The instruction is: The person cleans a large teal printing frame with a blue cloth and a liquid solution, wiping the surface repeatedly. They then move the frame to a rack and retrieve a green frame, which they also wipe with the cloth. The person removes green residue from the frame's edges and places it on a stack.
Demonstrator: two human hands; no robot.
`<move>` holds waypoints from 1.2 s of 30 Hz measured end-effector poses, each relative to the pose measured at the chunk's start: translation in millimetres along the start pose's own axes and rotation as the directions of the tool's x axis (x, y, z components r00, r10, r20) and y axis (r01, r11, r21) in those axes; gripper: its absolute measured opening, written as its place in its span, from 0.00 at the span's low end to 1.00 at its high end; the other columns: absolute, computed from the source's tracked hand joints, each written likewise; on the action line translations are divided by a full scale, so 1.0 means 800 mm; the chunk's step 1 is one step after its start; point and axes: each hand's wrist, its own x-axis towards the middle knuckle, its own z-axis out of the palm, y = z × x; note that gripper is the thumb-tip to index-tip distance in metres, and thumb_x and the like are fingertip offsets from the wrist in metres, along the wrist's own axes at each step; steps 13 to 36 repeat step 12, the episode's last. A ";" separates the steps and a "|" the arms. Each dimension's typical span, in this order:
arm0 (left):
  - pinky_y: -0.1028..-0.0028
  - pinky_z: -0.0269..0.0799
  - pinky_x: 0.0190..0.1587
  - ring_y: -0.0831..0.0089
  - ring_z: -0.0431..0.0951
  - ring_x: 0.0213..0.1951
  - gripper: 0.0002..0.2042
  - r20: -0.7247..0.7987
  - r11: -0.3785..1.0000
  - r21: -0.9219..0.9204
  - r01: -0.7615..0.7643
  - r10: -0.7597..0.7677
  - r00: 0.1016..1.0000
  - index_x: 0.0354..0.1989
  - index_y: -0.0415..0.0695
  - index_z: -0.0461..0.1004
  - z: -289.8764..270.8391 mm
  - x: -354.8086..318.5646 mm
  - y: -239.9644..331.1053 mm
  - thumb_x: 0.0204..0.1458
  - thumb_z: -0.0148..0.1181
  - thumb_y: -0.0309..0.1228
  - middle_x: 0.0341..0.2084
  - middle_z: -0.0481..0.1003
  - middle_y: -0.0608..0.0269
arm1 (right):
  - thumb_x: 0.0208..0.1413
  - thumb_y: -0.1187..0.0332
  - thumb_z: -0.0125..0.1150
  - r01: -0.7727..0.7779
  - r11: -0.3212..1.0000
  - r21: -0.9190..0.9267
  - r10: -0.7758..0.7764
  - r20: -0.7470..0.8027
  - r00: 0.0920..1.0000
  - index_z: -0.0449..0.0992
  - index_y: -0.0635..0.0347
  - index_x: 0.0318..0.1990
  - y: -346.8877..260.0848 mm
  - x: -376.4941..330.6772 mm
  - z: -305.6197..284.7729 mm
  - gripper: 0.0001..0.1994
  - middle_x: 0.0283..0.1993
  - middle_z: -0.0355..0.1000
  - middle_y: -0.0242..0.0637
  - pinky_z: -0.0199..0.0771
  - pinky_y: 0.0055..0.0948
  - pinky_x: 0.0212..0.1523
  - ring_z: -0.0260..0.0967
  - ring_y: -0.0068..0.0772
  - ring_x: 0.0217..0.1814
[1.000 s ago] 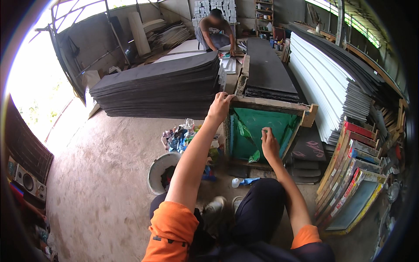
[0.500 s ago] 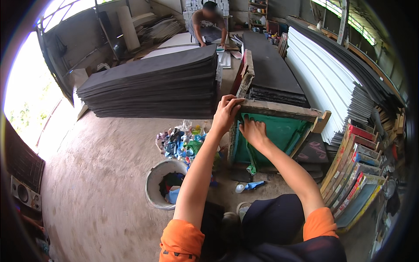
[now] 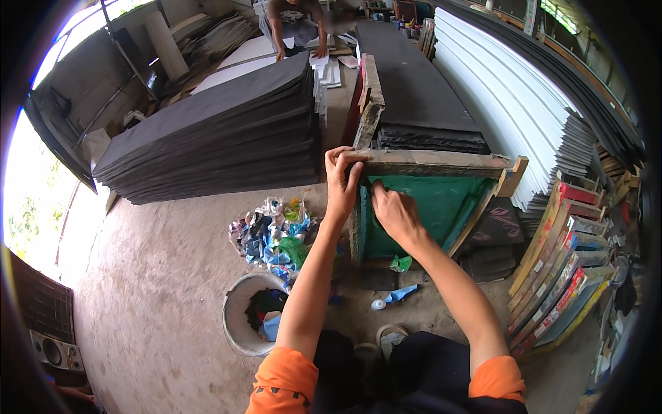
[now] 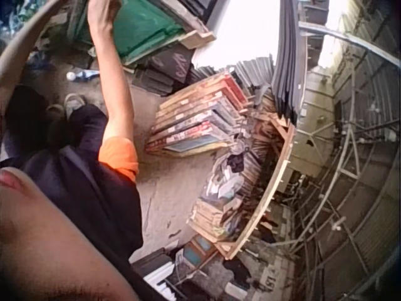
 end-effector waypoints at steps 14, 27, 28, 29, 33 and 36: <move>0.71 0.56 0.56 0.65 0.63 0.49 0.06 0.217 0.989 -0.008 0.150 -0.144 0.965 0.40 0.41 0.72 -0.029 -0.008 0.037 0.55 0.52 0.26 0.43 0.61 0.59 | 0.58 0.67 0.44 -0.065 0.931 0.360 0.055 0.037 0.998 0.66 0.63 0.30 -0.001 -0.014 -0.016 0.10 0.21 0.69 0.58 0.69 0.51 0.25 0.68 0.63 0.25; 0.71 0.56 0.56 0.65 0.63 0.49 0.06 0.217 0.989 -0.008 0.150 -0.144 0.965 0.40 0.41 0.72 -0.029 -0.008 0.037 0.55 0.52 0.26 0.43 0.61 0.59 | 0.58 0.67 0.44 -0.065 0.931 0.360 0.055 0.037 0.998 0.66 0.63 0.30 -0.001 -0.014 -0.016 0.10 0.21 0.69 0.58 0.69 0.51 0.25 0.68 0.63 0.25; 0.71 0.56 0.56 0.65 0.63 0.49 0.06 0.217 0.989 -0.008 0.150 -0.144 0.965 0.40 0.41 0.72 -0.029 -0.008 0.037 0.55 0.52 0.26 0.43 0.61 0.59 | 0.58 0.67 0.44 -0.065 0.931 0.360 0.055 0.037 0.998 0.66 0.63 0.30 -0.001 -0.014 -0.016 0.10 0.21 0.69 0.58 0.69 0.51 0.25 0.68 0.63 0.25; 0.71 0.56 0.56 0.65 0.63 0.49 0.06 0.217 0.989 -0.008 0.150 -0.144 0.965 0.40 0.41 0.72 -0.029 -0.008 0.037 0.55 0.52 0.26 0.43 0.61 0.59 | 0.58 0.67 0.44 -0.065 0.931 0.360 0.055 0.037 0.998 0.66 0.63 0.30 -0.001 -0.014 -0.016 0.10 0.21 0.69 0.58 0.69 0.51 0.25 0.68 0.63 0.25; 0.71 0.56 0.56 0.65 0.63 0.49 0.06 0.217 0.989 -0.008 0.150 -0.144 0.965 0.40 0.41 0.72 -0.029 -0.008 0.037 0.55 0.52 0.26 0.43 0.61 0.59 | 0.58 0.67 0.44 -0.065 0.931 0.360 0.055 0.037 0.998 0.66 0.63 0.30 -0.001 -0.014 -0.016 0.10 0.21 0.69 0.58 0.69 0.51 0.25 0.68 0.63 0.25; 0.71 0.56 0.56 0.65 0.63 0.49 0.06 0.217 0.989 -0.008 0.150 -0.144 0.965 0.40 0.41 0.72 -0.029 -0.008 0.037 0.55 0.52 0.26 0.43 0.61 0.59 | 0.58 0.67 0.44 -0.065 0.931 0.360 0.055 0.037 0.998 0.66 0.63 0.30 -0.001 -0.014 -0.016 0.10 0.21 0.69 0.58 0.69 0.51 0.25 0.68 0.63 0.25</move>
